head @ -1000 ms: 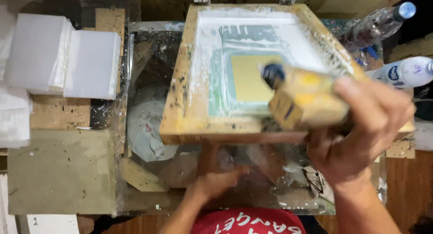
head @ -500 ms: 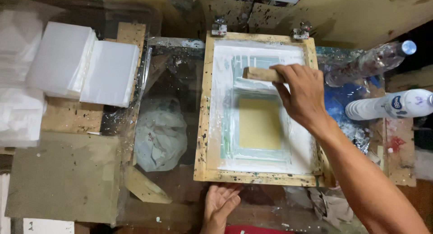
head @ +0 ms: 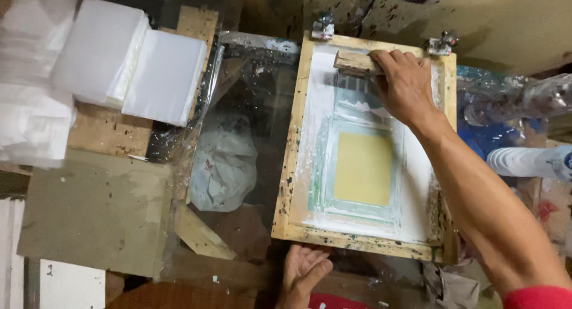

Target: The person performs screen printing by repeatedly pulling a squeegee across a wooden frame to transfer yellow ink onto white paper sheets. After each print, the person lifts the frame, removes the printed sheet, and places a new sheet underneath to continue the process.

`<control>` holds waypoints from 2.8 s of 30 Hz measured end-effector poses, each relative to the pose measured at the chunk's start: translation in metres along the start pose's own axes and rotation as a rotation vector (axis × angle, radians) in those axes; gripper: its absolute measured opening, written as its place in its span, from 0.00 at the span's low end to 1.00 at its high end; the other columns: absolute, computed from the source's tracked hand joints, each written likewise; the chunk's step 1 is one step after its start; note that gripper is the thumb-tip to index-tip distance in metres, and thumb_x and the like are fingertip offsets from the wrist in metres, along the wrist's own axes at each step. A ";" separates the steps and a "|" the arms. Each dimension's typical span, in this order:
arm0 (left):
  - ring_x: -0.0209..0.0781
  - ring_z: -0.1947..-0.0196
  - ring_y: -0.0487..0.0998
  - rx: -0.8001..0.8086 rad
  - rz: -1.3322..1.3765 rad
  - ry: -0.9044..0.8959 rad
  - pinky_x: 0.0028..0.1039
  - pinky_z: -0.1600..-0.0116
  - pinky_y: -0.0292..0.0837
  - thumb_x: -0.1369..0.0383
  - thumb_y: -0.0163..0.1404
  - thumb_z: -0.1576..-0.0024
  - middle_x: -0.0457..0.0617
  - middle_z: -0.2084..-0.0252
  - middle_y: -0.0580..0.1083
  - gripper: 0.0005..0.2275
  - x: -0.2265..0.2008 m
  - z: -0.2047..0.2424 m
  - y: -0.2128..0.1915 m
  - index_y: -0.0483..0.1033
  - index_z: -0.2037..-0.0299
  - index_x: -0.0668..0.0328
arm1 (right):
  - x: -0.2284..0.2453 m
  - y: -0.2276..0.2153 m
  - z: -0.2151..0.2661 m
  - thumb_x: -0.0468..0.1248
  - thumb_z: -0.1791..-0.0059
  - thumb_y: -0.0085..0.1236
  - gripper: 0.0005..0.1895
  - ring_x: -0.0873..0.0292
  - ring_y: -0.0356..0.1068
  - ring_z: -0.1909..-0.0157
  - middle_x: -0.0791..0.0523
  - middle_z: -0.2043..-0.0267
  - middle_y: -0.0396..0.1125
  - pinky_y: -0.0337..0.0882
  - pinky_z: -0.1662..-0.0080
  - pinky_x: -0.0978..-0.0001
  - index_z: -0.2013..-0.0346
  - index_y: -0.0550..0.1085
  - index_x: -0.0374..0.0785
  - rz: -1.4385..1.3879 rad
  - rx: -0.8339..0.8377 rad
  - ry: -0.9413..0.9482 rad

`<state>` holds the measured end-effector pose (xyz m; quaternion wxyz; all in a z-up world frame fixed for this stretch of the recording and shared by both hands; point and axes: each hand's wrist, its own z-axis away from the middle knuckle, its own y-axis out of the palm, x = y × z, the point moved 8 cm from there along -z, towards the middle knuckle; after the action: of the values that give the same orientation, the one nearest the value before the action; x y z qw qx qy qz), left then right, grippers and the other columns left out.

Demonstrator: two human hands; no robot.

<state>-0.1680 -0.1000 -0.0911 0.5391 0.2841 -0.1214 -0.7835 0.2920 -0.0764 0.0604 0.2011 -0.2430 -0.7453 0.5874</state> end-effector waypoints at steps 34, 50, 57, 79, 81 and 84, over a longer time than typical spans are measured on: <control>0.42 0.55 0.81 0.062 -0.080 0.309 0.38 0.41 0.81 0.74 0.60 0.44 0.53 0.62 0.76 0.10 -0.046 0.021 0.047 0.70 0.58 0.62 | 0.108 -0.040 0.186 0.46 0.41 0.54 0.22 0.58 0.67 0.56 0.58 0.50 0.73 0.57 0.54 0.64 0.30 0.70 0.57 0.117 -0.011 0.050; 0.41 0.60 0.85 -0.130 -0.120 0.289 0.38 0.49 0.87 0.68 0.64 0.47 0.54 0.63 0.84 0.08 -0.043 0.000 0.029 0.79 0.63 0.62 | 0.120 -0.086 0.181 0.40 0.47 0.59 0.31 0.57 0.68 0.59 0.58 0.56 0.73 0.57 0.56 0.62 0.28 0.65 0.47 -0.320 0.219 0.047; 0.43 0.61 0.84 -0.201 -0.091 0.259 0.39 0.47 0.87 0.71 0.65 0.47 0.54 0.68 0.80 0.12 -0.038 -0.009 0.019 0.70 0.66 0.60 | 0.141 -0.049 0.214 0.40 0.46 0.50 0.34 0.56 0.67 0.50 0.58 0.49 0.67 0.56 0.47 0.57 0.23 0.60 0.52 0.009 0.196 0.029; 0.40 0.68 0.84 -0.230 -0.243 0.340 0.31 0.59 0.83 0.67 0.66 0.51 0.56 0.69 0.85 0.10 -0.049 0.000 0.022 0.83 0.68 0.67 | 0.065 -0.018 0.084 0.41 0.50 0.57 0.35 0.47 0.62 0.56 0.52 0.51 0.64 0.55 0.54 0.53 0.26 0.66 0.51 0.161 0.049 0.028; 0.41 0.66 0.84 -0.235 -0.191 0.332 0.32 0.57 0.85 0.67 0.66 0.50 0.57 0.68 0.85 0.11 -0.047 -0.001 0.023 0.80 0.66 0.66 | 0.070 -0.029 0.092 0.37 0.52 0.55 0.37 0.45 0.61 0.56 0.51 0.52 0.63 0.54 0.54 0.53 0.26 0.65 0.49 0.105 0.067 0.041; 0.41 0.64 0.86 -0.247 -0.210 0.333 0.30 0.55 0.86 0.67 0.65 0.49 0.57 0.66 0.86 0.10 -0.051 -0.002 0.022 0.80 0.66 0.66 | 0.098 -0.034 0.136 0.46 0.41 0.54 0.27 0.52 0.59 0.58 0.51 0.55 0.63 0.52 0.55 0.59 0.28 0.64 0.46 -0.028 0.150 0.026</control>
<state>-0.1367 -0.0623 -0.0653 0.4981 0.3525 0.0964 -0.7864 0.1300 -0.1301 0.0635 0.2366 -0.2243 -0.7000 0.6354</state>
